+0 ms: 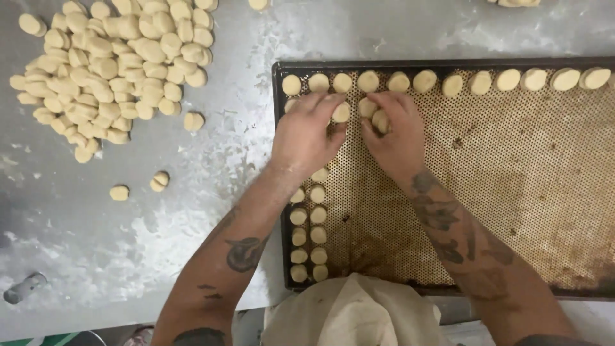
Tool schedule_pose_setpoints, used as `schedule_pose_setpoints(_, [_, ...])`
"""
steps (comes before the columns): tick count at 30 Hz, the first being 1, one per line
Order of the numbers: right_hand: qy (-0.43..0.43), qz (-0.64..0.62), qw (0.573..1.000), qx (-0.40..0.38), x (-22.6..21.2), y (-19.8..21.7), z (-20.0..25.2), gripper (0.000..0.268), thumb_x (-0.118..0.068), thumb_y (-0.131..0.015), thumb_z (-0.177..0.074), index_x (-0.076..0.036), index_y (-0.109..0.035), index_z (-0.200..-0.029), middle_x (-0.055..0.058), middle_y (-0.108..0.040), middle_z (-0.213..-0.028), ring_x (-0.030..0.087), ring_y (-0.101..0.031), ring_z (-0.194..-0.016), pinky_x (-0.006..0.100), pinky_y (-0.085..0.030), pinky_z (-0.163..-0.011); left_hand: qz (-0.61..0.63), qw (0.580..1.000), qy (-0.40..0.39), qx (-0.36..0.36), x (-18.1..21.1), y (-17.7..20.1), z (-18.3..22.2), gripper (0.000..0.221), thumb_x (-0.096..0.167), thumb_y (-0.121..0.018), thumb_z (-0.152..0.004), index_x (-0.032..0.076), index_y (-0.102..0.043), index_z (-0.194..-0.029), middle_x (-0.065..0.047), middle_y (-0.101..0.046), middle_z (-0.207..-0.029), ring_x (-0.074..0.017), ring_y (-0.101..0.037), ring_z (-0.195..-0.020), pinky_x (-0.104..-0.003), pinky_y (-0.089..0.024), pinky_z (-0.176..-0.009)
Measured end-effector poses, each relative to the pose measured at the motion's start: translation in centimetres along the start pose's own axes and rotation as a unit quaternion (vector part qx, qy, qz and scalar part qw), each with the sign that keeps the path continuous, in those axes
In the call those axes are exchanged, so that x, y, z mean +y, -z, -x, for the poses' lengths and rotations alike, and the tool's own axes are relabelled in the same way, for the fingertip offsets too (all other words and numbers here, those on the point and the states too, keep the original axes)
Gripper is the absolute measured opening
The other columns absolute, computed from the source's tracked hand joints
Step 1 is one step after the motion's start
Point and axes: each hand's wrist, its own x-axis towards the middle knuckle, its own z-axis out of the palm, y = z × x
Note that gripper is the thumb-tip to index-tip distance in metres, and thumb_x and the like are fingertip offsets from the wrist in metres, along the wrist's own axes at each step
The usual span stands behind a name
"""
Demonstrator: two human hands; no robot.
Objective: The person is arranging small, pre-cut pieces of dough into neat rows on a perforated baking tray in a bakery.
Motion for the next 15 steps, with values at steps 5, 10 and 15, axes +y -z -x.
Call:
schedule_pose_setpoints(5, [0.045, 0.085, 0.995, 0.019, 0.3, -1.1, 0.3, 0.037, -0.006, -0.091, -0.108, -0.009, -0.075, -0.141, 0.012, -0.069, -0.136, 0.04, -0.076, -0.122, 0.06, -0.069, -0.096, -0.197, 0.976, -0.085, 0.019, -2.3, -4.2, 1.0, 0.037, 0.03, -0.091, -0.09, 0.025, -0.085, -0.126, -0.001, -0.076, -0.112, -0.0257, -0.078, -0.098, -0.043, -0.068, -0.084])
schedule_pose_setpoints(10, [0.087, 0.059, 0.994, 0.043, -1.5, 0.3, 0.0, 0.043, -0.001, -0.097, -0.105, -0.001, -0.076, -0.143, 0.019, -0.058, -0.138, 0.048, -0.074, -0.118, 0.06, -0.071, -0.089, 0.033, 0.998, -0.045, -0.02, 0.7, 0.6, -0.4, 0.039, -0.006, -0.083, -0.094, -0.006, -0.079, -0.133, -0.03, -0.058, -0.136, -0.0584, -0.075, -0.117, -0.06, -0.069, -0.103])
schedule_pose_setpoints(15, [0.007, 0.022, 1.0, 0.006, -2.8, 2.2, 2.3, 0.057, 0.007, -0.081, -0.094, -0.003, -0.075, -0.149, 0.015, -0.047, -0.135, 0.027, -0.062, -0.112, 0.047, -0.063, -0.097, 0.343, 0.917, 0.185, -0.081, 1.7, 7.5, -1.1, 0.049, -0.017, -0.074, -0.097, 0.004, -0.066, -0.14, -0.018, -0.061, -0.134, -0.033, -0.078, -0.119, -0.046, -0.074, -0.107])
